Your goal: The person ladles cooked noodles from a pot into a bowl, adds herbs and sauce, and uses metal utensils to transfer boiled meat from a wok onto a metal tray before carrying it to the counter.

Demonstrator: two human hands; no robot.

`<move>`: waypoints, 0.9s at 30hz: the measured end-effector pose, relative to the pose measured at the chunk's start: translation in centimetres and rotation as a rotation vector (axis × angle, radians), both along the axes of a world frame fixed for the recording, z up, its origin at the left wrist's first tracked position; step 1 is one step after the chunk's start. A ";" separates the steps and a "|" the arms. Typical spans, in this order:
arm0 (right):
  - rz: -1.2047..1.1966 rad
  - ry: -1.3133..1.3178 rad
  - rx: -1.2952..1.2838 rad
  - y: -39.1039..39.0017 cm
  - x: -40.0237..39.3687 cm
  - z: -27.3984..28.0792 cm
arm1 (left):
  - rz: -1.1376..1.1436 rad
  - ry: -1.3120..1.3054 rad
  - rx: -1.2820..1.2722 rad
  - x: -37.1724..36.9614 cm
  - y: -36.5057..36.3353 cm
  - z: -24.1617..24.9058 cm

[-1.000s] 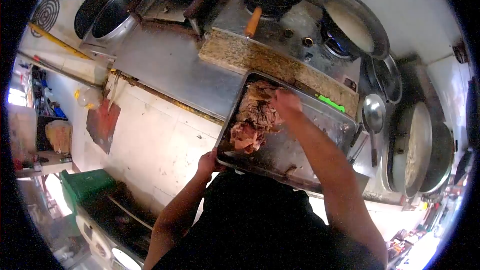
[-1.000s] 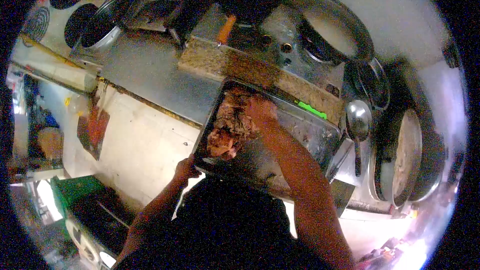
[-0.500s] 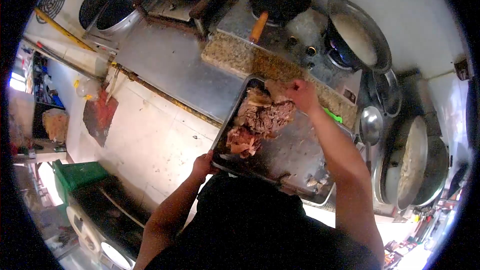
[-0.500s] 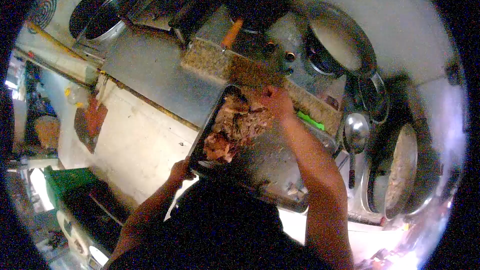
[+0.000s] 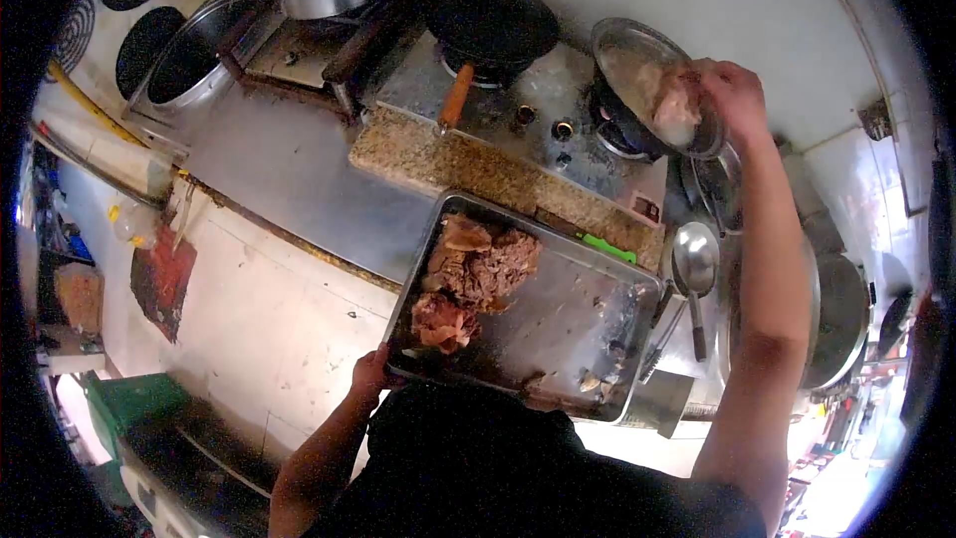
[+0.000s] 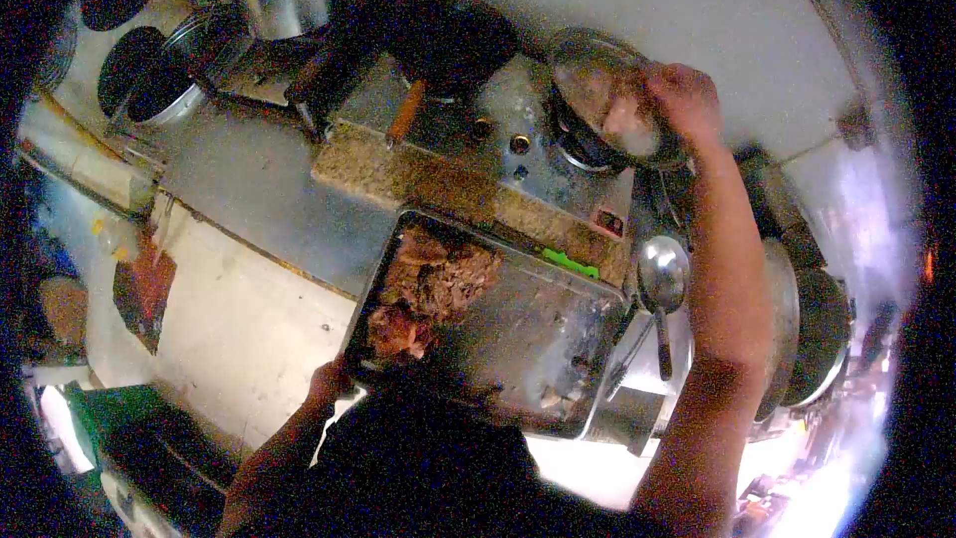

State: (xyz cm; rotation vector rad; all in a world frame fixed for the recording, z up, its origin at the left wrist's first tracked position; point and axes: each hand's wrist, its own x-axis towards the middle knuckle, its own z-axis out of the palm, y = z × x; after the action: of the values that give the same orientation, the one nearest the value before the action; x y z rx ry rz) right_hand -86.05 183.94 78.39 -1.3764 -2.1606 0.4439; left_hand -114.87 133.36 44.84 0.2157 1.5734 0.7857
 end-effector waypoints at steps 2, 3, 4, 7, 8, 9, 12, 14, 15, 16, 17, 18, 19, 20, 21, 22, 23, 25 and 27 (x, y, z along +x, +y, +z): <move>0.047 -0.198 0.153 2.1 1.2 -0.4 | -0.071 0.127 0.198 0.2 -0.1 -0.1; -0.042 -0.275 0.163 3.4 2.0 -1.8 | -0.070 0.128 0.197 0.2 -0.1 -0.2; -0.040 -0.274 0.162 3.3 1.9 -2.6 | -0.096 0.151 0.181 0.1 -0.1 -0.3; -0.063 -0.773 0.537 8.4 6.4 -9.7 | -0.160 0.216 0.180 0.1 -0.5 -0.6; -0.056 -0.771 0.533 8.2 6.2 -10.1 | -0.205 0.259 0.208 0.0 -0.5 -0.9; -0.111 -0.791 0.376 7.5 6.0 -10.6 | -0.201 0.259 0.202 0.1 -0.5 -1.0; -0.200 -0.871 0.200 5.4 5.8 -11.0 | 0.106 -0.007 -0.106 0.2 -0.4 -1.3; -0.233 -0.936 0.181 4.3 5.4 -10.9 | 0.094 0.024 -0.042 0.3 -0.7 -1.7; -0.290 -0.926 0.180 3.6 4.3 -10.3 | 0.103 0.020 -0.054 0.3 -0.7 -1.8; -0.343 -0.914 0.176 2.5 2.7 -9.5 | 0.011 0.134 0.029 0.3 -0.7 -1.9; -0.311 -0.932 0.144 -0.7 -0.5 -7.9 | -0.084 0.251 0.111 0.1 -0.8 -2.2; -0.199 -0.791 0.241 -2.4 -1.4 -9.0 | -0.179 0.370 0.192 0.0 -1.2 -2.9; -0.089 -0.646 0.330 -4.3 -2.1 -10.1 | 0.022 0.156 0.037 0.2 -2.3 -6.3; 0.016 -0.607 0.178 -7.1 -3.8 -11.3 | 0.031 0.161 0.025 0.1 -2.3 -4.9; 0.118 -0.567 0.030 -10.1 -5.6 -12.4 | 0.069 0.075 -0.027 0.2 -0.9 -2.0; 0.279 -0.523 0.019 -12.3 -6.6 -14.9 | 0.106 -0.013 -0.077 0.2 0.0 -0.2; 0.326 -0.501 0.054 -14.3 -6.5 -20.1 | 0.146 -0.033 -0.071 0.3 0.0 0.0; 0.454 -0.520 -0.256 -18.2 -10.1 -23.5 | 0.082 0.046 0.019 0.3 -0.2 -0.6; 0.551 -0.597 -0.182 -20.4 -12.6 -26.8 | 0.016 0.125 0.110 0.2 -0.3 -0.8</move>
State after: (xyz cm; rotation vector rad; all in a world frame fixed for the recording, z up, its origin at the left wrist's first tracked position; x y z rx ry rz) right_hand -98.65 163.53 51.62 -1.0690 -3.0793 0.4787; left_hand -114.66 133.04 44.03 0.3380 1.6525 0.8866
